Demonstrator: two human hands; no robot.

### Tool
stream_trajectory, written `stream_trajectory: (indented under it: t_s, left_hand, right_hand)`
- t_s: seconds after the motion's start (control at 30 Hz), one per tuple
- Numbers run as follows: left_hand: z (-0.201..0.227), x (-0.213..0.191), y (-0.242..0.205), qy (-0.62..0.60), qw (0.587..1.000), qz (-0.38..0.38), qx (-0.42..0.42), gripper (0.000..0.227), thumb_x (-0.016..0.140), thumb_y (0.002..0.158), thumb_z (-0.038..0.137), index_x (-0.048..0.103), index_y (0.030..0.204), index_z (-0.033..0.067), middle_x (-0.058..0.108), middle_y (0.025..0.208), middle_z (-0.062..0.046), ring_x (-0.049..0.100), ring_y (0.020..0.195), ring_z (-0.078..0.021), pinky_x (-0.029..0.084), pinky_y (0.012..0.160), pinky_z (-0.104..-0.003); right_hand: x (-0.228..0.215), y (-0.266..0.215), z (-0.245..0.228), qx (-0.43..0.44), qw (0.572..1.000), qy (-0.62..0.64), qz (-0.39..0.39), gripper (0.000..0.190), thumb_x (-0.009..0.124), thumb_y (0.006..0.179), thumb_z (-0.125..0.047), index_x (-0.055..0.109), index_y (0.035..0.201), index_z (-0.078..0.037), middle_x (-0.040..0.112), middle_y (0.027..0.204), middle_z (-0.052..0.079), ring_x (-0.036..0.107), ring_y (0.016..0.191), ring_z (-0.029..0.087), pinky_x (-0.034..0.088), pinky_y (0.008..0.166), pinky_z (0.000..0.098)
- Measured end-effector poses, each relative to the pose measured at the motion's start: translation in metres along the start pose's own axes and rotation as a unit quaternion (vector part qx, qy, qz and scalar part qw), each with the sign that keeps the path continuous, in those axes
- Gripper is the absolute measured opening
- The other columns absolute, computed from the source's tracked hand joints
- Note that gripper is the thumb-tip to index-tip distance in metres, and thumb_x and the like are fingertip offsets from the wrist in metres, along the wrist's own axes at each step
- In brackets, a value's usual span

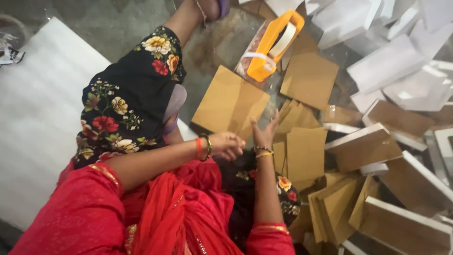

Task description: The person sits on the floor and assembles small rectangular boxes by inserting white foam inserts into brown cardboard shells. They use a tape dispenser to apply clear tape to the seams of the boxes, securing the components together. The person handles the boxes one at a time, repeating the process of insertion and taping.

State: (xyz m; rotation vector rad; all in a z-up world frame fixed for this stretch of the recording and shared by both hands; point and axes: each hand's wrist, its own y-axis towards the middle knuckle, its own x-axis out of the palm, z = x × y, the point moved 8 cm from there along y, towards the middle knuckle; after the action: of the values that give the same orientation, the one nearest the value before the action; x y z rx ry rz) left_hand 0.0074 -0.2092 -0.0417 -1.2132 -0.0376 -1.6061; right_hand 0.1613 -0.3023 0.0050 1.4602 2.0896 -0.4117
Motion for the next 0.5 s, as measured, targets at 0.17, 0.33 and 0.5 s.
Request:
stream_trajectory:
  t_s: [0.17, 0.33, 0.5]
  left_hand:
    - [0.148, -0.057, 0.007, 0.039, 0.942, 0.162, 0.291, 0.023, 0.07, 0.096, 0.032, 0.067, 0.103, 0.0105, 0.064, 0.081, 0.001, 0.059, 0.065, -0.0083, 0.049, 0.059, -0.027]
    - [0.329, -0.08, -0.021, 0.438, 0.573, 0.464, 0.514, 0.017, 0.075, 0.088, 0.026, 0.069, 0.092, 0.0104, 0.07, 0.089, -0.01, 0.067, 0.08, -0.0286, 0.053, 0.07, -0.042]
    - [0.471, -0.148, 0.042, 0.631, 0.395, 0.559, 0.366, 0.027, 0.072, 0.089, 0.045, 0.074, 0.104, 0.0233, 0.07, 0.111, -0.014, 0.062, 0.107, -0.0363, 0.049, 0.091, -0.052]
  right_hand:
    - [-0.006, 0.013, 0.036, 0.111, 0.984, 0.131, 0.052, 0.064, 0.075, 0.094, -0.024, 0.042, 0.146, -0.007, 0.052, 0.142, 0.015, 0.052, 0.132, 0.027, 0.042, 0.112, 0.0397]
    - [0.019, 0.018, 0.059, 0.099, 0.955, 0.279, 0.018, 0.04, 0.068, 0.099, -0.019, 0.055, 0.135, -0.007, 0.062, 0.131, 0.006, 0.058, 0.124, 0.019, 0.044, 0.109, 0.0348]
    - [0.023, 0.019, 0.076, 0.115, 0.974, 0.19, 0.037, 0.024, 0.069, 0.096, -0.017, 0.063, 0.119, -0.008, 0.068, 0.114, 0.003, 0.065, 0.108, 0.015, 0.053, 0.096, 0.0316]
